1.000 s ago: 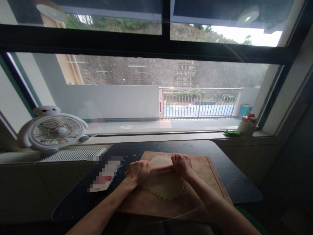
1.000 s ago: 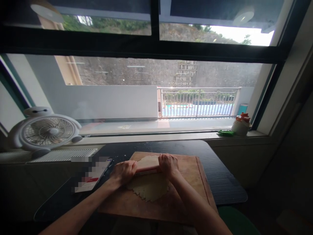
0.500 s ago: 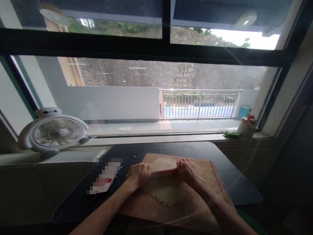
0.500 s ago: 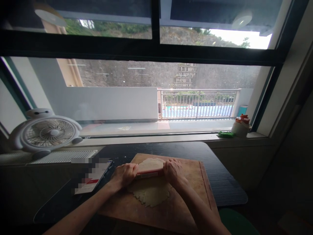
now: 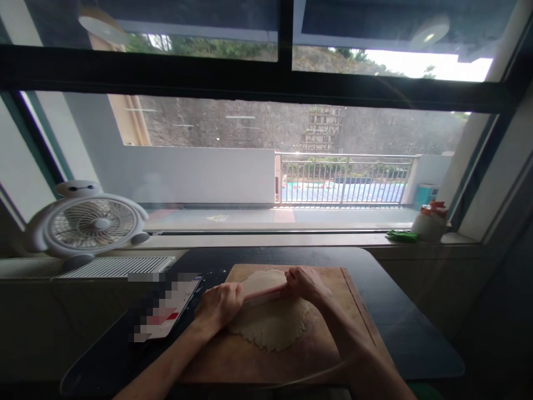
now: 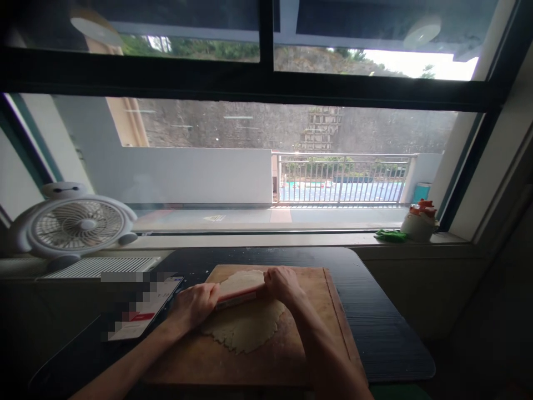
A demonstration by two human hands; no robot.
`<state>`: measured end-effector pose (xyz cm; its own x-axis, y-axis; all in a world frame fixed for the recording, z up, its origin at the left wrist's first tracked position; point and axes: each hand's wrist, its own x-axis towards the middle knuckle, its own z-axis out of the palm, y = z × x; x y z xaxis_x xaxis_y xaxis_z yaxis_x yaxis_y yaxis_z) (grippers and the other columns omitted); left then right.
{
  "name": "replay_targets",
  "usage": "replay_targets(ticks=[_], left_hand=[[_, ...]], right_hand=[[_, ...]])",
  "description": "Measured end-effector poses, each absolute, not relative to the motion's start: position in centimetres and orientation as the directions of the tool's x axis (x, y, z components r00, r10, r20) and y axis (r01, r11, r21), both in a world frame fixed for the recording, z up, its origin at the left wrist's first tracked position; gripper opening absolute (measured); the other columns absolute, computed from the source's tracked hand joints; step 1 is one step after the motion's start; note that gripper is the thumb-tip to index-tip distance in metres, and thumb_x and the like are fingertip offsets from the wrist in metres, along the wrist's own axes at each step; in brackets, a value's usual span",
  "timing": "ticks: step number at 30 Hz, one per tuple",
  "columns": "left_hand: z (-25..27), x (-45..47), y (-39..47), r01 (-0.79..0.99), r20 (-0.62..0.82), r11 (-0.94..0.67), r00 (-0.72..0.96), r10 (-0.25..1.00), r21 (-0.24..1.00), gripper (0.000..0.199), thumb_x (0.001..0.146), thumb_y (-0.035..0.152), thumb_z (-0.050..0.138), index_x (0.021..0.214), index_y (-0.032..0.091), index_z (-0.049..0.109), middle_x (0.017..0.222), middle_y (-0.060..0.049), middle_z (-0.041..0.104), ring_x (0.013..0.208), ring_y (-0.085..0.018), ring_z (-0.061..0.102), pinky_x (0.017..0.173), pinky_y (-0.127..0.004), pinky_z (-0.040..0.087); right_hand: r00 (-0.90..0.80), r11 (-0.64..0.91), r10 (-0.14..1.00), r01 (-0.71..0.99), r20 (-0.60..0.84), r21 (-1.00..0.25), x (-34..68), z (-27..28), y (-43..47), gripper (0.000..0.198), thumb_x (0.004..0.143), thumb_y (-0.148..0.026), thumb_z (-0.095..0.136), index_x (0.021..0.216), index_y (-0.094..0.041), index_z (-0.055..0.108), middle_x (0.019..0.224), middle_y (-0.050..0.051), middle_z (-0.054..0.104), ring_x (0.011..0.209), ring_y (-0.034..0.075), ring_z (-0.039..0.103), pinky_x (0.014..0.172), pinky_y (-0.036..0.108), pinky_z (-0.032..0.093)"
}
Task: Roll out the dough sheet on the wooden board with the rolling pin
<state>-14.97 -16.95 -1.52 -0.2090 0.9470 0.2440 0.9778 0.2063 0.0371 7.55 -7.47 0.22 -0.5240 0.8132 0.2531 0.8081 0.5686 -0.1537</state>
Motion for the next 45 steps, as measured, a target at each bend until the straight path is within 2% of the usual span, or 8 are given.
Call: replay_targets(ticks=[7, 13, 16, 21, 26, 31, 39, 45], left_hand=[[-1.2, -15.3, -16.0, 0.954, 0.227, 0.297, -0.300, 0.927, 0.045, 0.046, 0.087, 0.038, 0.023, 0.076, 0.019, 0.064, 0.079, -0.010, 0.068, 0.076, -0.023, 0.063, 0.067, -0.033, 0.042], [-1.7, -14.4, -18.1, 0.996, 0.334, 0.094, -0.091, 0.938, 0.008, 0.044, 0.088, 0.038, 0.021, 0.079, 0.021, 0.061, 0.083, -0.007, 0.066, 0.084, -0.020, 0.059, 0.078, -0.032, 0.039], [-1.2, -14.2, -17.2, 0.997, 0.307, 0.068, -0.076, 0.949, 0.036, 0.044, 0.088, 0.038, 0.023, 0.077, 0.020, 0.062, 0.083, -0.008, 0.066, 0.084, -0.021, 0.060, 0.078, -0.032, 0.040], [0.6, -14.4, -11.2, 0.957, 0.259, 0.256, -0.283, 0.923, 0.133, 0.043, 0.086, 0.036, 0.026, 0.083, 0.018, 0.064, 0.092, -0.010, 0.066, 0.089, -0.022, 0.061, 0.075, -0.031, 0.043], [1.2, -14.7, -6.8, 0.940, 0.270, 0.307, -0.338, 0.902, 0.149, 0.035, 0.081, 0.033, 0.035, 0.085, 0.014, 0.064, 0.089, -0.012, 0.066, 0.084, -0.022, 0.061, 0.070, -0.030, 0.044], [0.1, -14.4, -9.8, 0.953, 0.341, 0.273, -0.302, 0.890, 0.133, 0.037, 0.084, 0.034, 0.030, 0.083, 0.017, 0.062, 0.094, -0.011, 0.063, 0.094, -0.023, 0.055, 0.079, -0.032, 0.041], [-0.9, -13.9, -16.5, 0.997, 0.430, 0.057, -0.071, 0.900, 0.045, 0.038, 0.087, 0.041, 0.026, 0.088, 0.022, 0.060, 0.097, -0.008, 0.059, 0.100, -0.022, 0.047, 0.088, -0.033, 0.035], [-0.5, -15.0, -10.6, 0.979, 0.315, 0.200, -0.204, 0.927, 0.044, 0.044, 0.085, 0.040, 0.025, 0.084, 0.020, 0.064, 0.099, -0.010, 0.060, 0.101, -0.025, 0.048, 0.084, -0.038, 0.037]], right_hand=[[-0.548, 0.619, 0.766, 0.770, 0.335, -0.156, 5.7, 0.0, -6.0, 0.035, 0.092, -0.029, 0.031, 0.078, -0.019, 0.061, 0.081, 0.004, 0.064, 0.074, 0.013, 0.057, 0.062, 0.022, 0.031], [-0.521, 0.636, 0.721, 0.759, 0.457, -0.139, 8.6, -1.8, -10.0, 0.026, 0.090, -0.028, 0.035, 0.076, -0.019, 0.055, 0.080, 0.003, 0.062, 0.075, 0.014, 0.054, 0.062, 0.023, 0.030], [-0.500, 0.599, 0.753, 0.789, 0.427, -0.133, 8.8, -2.0, -10.6, 0.029, 0.090, -0.028, 0.034, 0.073, -0.019, 0.056, 0.076, 0.003, 0.063, 0.069, 0.014, 0.055, 0.059, 0.023, 0.030], [-0.415, 0.505, 0.819, 0.850, 0.397, -0.153, 5.8, -0.8, -7.9, 0.037, 0.092, -0.032, 0.029, 0.076, -0.019, 0.060, 0.078, 0.005, 0.065, 0.070, 0.015, 0.059, 0.059, 0.024, 0.032], [-0.352, 0.429, 0.863, 0.890, 0.362, -0.158, 3.8, 0.2, -4.5, 0.041, 0.092, -0.030, 0.028, 0.074, -0.017, 0.062, 0.079, 0.009, 0.066, 0.070, 0.017, 0.061, 0.060, 0.025, 0.034], [-0.370, 0.451, 0.856, 0.875, 0.362, -0.174, 4.5, -1.1, -6.3, 0.038, 0.091, -0.030, 0.028, 0.076, -0.018, 0.060, 0.076, 0.007, 0.064, 0.068, 0.015, 0.058, 0.061, 0.025, 0.034], [-0.407, 0.525, 0.789, 0.835, 0.460, -0.163, 4.8, -2.0, -10.1, 0.036, 0.091, -0.035, 0.027, 0.087, -0.020, 0.059, 0.092, 0.007, 0.057, 0.089, 0.018, 0.049, 0.077, 0.030, 0.033], [-0.359, 0.449, 0.863, 0.868, 0.355, -0.213, 2.8, -0.7, -4.4, 0.031, 0.087, -0.031, 0.034, 0.089, -0.016, 0.060, 0.098, 0.010, 0.055, 0.091, 0.020, 0.046, 0.077, 0.031, 0.033]])
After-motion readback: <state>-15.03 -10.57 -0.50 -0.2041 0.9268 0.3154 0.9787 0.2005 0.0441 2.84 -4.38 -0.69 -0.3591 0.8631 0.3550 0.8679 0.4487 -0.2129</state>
